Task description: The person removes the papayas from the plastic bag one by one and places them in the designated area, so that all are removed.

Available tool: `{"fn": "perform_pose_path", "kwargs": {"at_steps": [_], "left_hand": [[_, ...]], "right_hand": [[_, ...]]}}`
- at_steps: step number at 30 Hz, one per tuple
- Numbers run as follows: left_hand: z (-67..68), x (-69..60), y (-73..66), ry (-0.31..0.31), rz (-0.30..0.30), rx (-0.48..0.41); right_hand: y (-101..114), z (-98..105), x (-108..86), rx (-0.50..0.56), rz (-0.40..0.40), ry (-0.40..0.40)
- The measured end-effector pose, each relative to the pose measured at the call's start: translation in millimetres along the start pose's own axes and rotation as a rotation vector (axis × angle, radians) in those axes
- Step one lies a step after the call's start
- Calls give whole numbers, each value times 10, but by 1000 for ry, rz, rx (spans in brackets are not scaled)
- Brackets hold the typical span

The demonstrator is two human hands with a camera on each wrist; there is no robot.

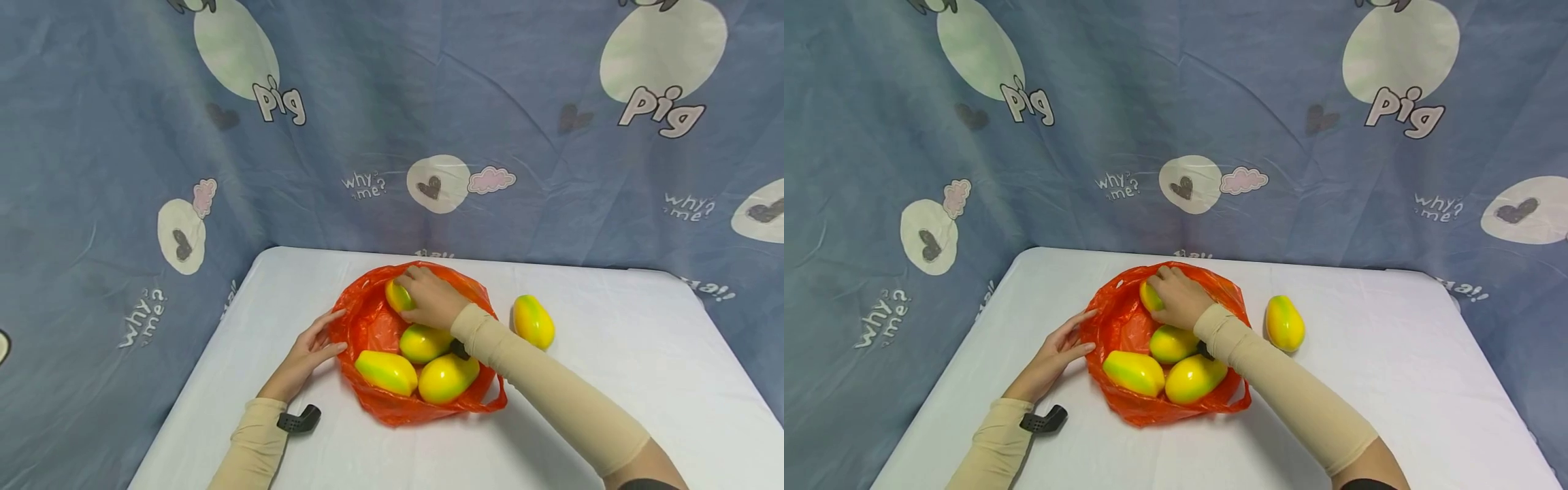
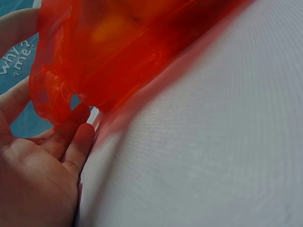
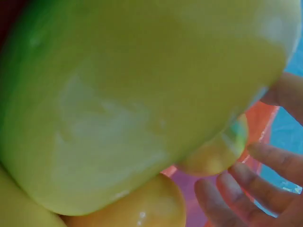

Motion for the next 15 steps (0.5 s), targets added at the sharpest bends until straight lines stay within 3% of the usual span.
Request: {"fn": "perform_pose_path", "kwargs": {"at_steps": [7, 15], "left_hand": [[-20, 12, -38, 11, -28, -25], [-29, 18, -36, 16, -31, -37]], "right_hand": [[-82, -3, 79, 3, -42, -29], [-90, -60, 128, 64, -57, 51]]}}
Point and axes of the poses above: each hand's wrist, its own x-axis towards the middle knuckle, its own z-axis out of the back of the hand, y = z × x, the point moved 8 cm from there along x, towards the middle knuckle, and after that the axes turned 5 degrees about x, right-handed, at the moved point
